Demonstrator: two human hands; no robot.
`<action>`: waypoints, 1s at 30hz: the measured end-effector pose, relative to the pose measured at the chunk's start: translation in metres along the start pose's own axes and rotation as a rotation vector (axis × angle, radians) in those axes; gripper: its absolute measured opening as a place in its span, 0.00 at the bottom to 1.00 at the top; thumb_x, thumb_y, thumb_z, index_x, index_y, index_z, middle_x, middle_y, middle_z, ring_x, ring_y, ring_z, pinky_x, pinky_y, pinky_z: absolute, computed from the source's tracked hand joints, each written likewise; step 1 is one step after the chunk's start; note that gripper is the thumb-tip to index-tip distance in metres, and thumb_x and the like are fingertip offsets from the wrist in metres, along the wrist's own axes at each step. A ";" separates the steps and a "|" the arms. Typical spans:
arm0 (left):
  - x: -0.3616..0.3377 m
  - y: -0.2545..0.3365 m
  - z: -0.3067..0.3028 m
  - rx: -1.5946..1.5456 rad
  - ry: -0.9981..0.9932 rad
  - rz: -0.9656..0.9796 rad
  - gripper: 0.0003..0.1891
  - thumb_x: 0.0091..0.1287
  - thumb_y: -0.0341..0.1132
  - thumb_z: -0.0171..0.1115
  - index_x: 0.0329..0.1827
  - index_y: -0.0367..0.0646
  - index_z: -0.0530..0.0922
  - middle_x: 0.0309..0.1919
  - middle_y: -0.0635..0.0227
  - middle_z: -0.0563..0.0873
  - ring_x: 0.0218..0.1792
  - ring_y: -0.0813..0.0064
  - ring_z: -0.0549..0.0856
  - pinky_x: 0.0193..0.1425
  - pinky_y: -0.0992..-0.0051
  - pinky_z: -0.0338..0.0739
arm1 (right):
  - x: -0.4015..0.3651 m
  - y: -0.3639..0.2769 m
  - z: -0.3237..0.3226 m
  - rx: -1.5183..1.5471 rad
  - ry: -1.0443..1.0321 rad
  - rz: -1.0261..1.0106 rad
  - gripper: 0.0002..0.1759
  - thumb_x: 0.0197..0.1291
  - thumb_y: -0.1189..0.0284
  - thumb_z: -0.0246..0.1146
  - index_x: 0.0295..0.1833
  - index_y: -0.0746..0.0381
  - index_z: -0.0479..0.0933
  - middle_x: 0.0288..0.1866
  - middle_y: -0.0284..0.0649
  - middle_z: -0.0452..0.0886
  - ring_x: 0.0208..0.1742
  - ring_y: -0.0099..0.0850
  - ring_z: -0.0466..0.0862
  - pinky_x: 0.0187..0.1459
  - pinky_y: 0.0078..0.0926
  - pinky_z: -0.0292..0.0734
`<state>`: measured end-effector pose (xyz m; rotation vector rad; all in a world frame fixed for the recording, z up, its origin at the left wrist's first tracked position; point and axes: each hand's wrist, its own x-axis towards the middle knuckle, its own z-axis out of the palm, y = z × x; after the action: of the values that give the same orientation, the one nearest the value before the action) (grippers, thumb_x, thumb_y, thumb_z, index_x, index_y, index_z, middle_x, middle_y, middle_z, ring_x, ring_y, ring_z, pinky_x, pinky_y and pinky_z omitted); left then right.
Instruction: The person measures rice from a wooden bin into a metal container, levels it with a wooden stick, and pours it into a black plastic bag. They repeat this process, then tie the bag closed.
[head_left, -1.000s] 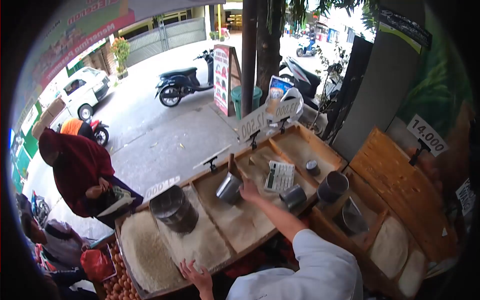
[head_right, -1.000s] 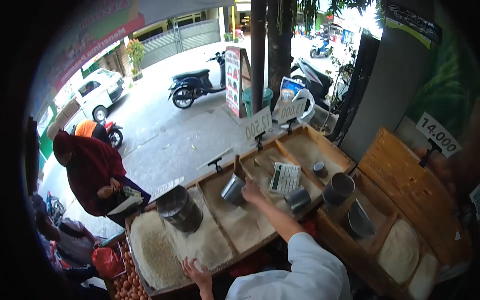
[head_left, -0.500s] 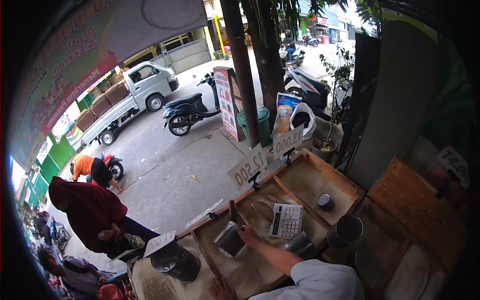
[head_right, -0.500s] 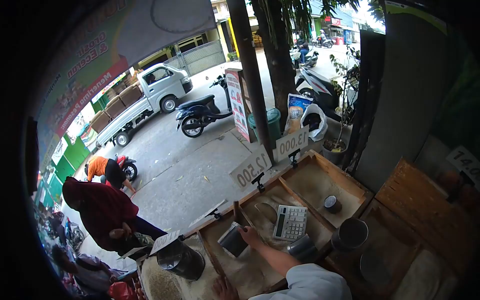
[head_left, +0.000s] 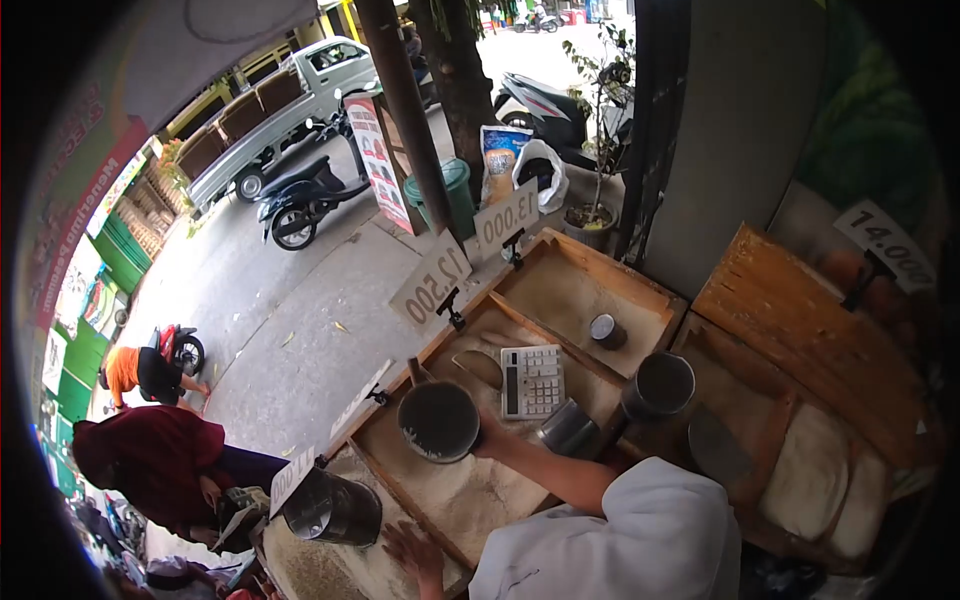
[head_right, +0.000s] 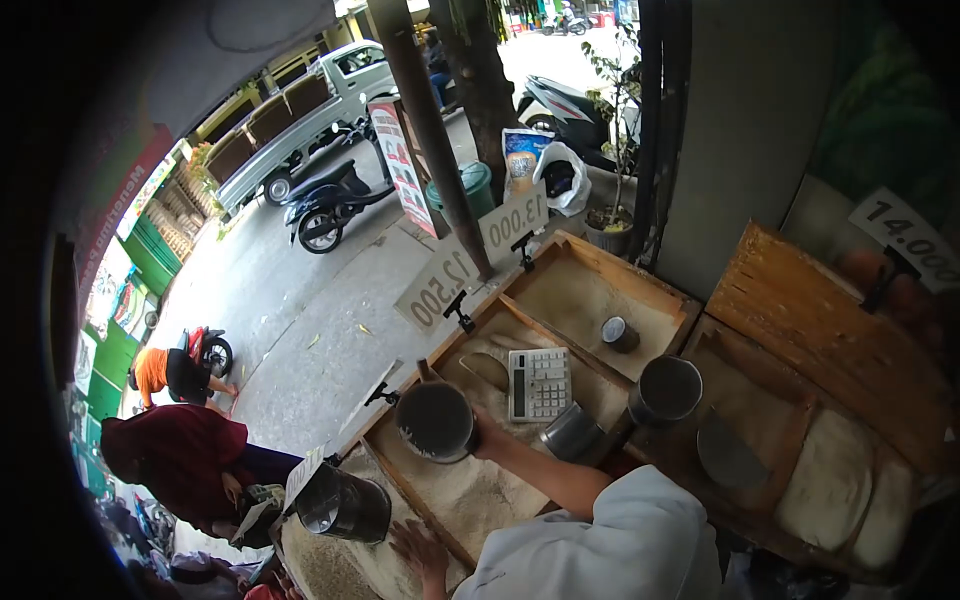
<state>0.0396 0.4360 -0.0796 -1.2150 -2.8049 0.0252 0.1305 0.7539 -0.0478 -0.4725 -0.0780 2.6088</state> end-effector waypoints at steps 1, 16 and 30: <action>0.000 0.002 -0.005 0.008 -0.021 -0.010 0.34 0.63 0.45 0.53 0.69 0.36 0.59 0.72 0.48 0.49 0.74 0.49 0.43 0.73 0.48 0.36 | 0.004 -0.019 -0.005 0.057 -0.010 -0.060 0.21 0.63 0.55 0.50 0.47 0.61 0.75 0.44 0.39 0.81 0.45 0.34 0.82 0.54 0.34 0.76; -0.012 0.037 -0.044 -0.150 -0.109 -0.025 0.38 0.59 0.43 0.60 0.71 0.39 0.56 0.72 0.46 0.47 0.73 0.48 0.44 0.72 0.49 0.38 | 0.003 -0.327 -0.026 -0.871 1.290 -1.057 0.28 0.59 0.62 0.53 0.54 0.78 0.69 0.57 0.62 0.73 0.55 0.51 0.77 0.54 0.41 0.73; 0.112 -0.135 -0.088 -1.209 0.131 -1.042 0.32 0.69 0.49 0.48 0.71 0.42 0.52 0.67 0.47 0.62 0.64 0.45 0.65 0.63 0.48 0.61 | 0.022 -0.201 0.059 -0.833 0.288 -0.925 0.13 0.65 0.68 0.52 0.52 0.59 0.73 0.36 0.33 0.81 0.37 0.22 0.79 0.40 0.16 0.70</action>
<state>-0.1272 0.4236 0.0227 0.4403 -2.8297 -1.8300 0.1831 0.9436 0.0283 -0.8284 -1.0354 1.4889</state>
